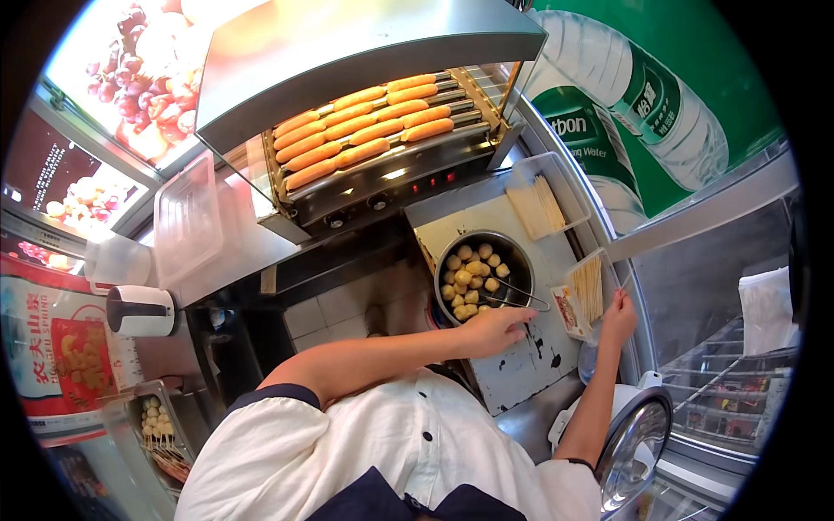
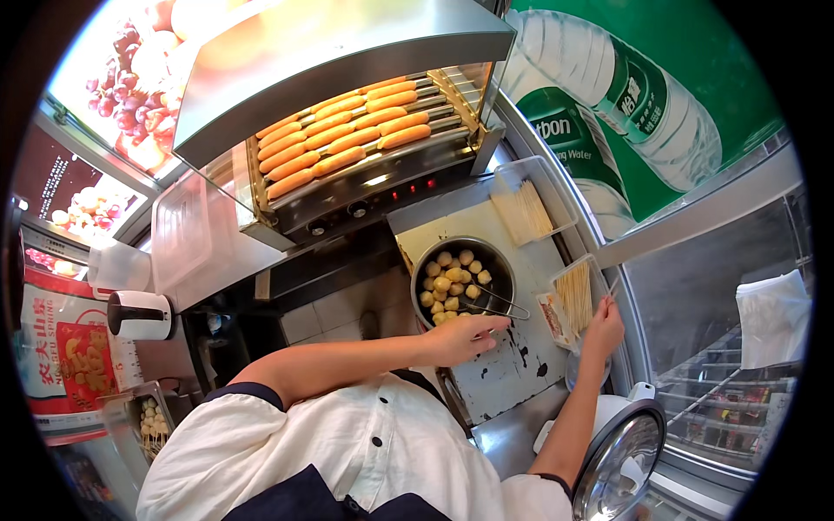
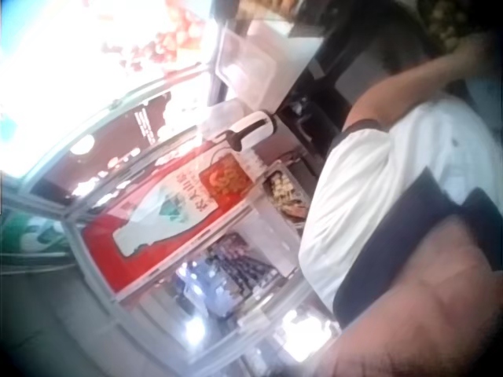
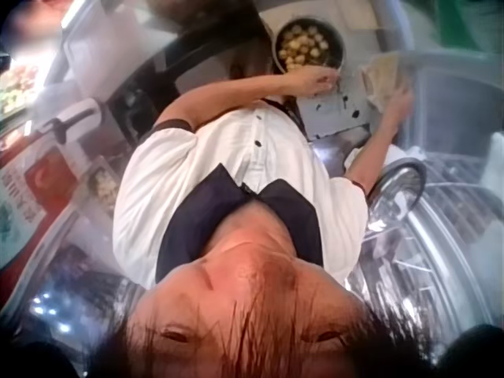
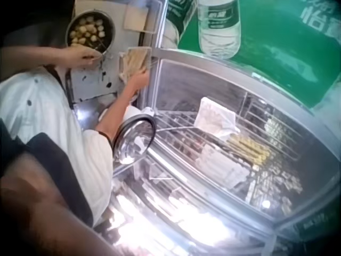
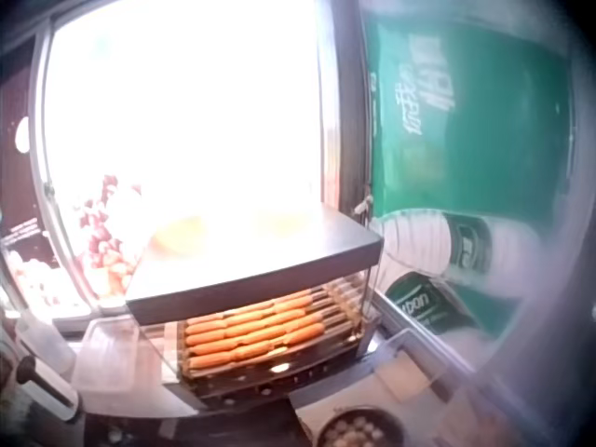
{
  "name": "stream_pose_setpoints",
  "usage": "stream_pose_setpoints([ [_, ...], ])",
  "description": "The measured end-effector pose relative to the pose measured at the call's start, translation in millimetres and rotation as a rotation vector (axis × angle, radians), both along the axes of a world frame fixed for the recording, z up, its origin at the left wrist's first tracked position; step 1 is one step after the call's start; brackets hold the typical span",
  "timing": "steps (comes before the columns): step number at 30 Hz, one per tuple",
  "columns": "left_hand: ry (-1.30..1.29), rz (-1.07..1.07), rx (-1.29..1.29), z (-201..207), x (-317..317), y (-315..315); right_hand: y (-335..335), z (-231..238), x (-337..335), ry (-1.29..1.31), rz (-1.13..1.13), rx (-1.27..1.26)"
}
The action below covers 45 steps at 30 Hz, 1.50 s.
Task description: The person uses tongs to pick up meatballs from a pot and slide them onto wooden skewers, then places the finished skewers into a multi-compartment heated display container.
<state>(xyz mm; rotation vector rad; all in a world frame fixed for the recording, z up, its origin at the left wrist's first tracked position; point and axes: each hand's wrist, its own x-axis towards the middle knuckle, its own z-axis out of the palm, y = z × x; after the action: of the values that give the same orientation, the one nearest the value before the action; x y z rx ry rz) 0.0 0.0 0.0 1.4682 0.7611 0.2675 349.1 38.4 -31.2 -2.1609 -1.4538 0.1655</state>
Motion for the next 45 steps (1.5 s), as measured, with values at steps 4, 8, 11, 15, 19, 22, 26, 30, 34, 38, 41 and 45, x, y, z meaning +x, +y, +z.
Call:
stream_pose_setpoints([
  [4,-0.040,0.290,0.379,-8.2,-5.7,-17.8,-36.6,60.0,-126.8,0.957,0.130,0.039],
  [8,-0.042,0.288,-0.094,-6.6,-24.9,-14.3,-61.9,53.4,-206.9,1.285,0.243,-0.149],
  [11,0.018,0.389,-0.189,-34.4,-55.4,-35.5,-69.8,23.3,-240.2,1.225,0.315,-0.141],
  [15,-0.130,0.581,-0.446,-47.1,-77.0,-55.5,-76.5,0.5,-255.8,1.342,0.279,-0.321],
  [19,-0.120,0.712,-0.433,-45.5,-97.6,-53.2,-54.7,-15.5,-233.5,0.808,0.432,-0.160],
  [22,-0.034,0.748,-0.366,-43.5,-110.3,-54.5,-24.1,-15.2,-190.2,-0.220,0.675,0.148],
  [26,0.048,0.756,-0.378,-51.2,-126.0,-53.9,-8.5,-19.9,-175.0,-0.399,0.629,-0.321],
  [30,0.111,0.787,-0.270,-60.8,-129.8,-54.9,-3.1,-22.9,-157.5,-0.441,0.804,-0.489],
  [34,0.126,0.833,-0.024,-82.0,-133.3,-57.4,0.9,19.6,-153.7,-0.266,0.780,-0.535],
  [38,0.169,0.826,-0.125,-70.4,-133.5,-54.8,0.6,14.9,-169.0,-0.249,0.830,-0.288],
  [41,0.175,0.786,-0.152,-63.0,-134.5,-51.5,16.6,-5.0,-179.7,-0.315,0.876,-0.272],
  [45,0.114,0.861,-0.123,-54.2,-133.3,-50.2,33.7,-15.1,-184.1,-0.325,0.940,-0.318],
])
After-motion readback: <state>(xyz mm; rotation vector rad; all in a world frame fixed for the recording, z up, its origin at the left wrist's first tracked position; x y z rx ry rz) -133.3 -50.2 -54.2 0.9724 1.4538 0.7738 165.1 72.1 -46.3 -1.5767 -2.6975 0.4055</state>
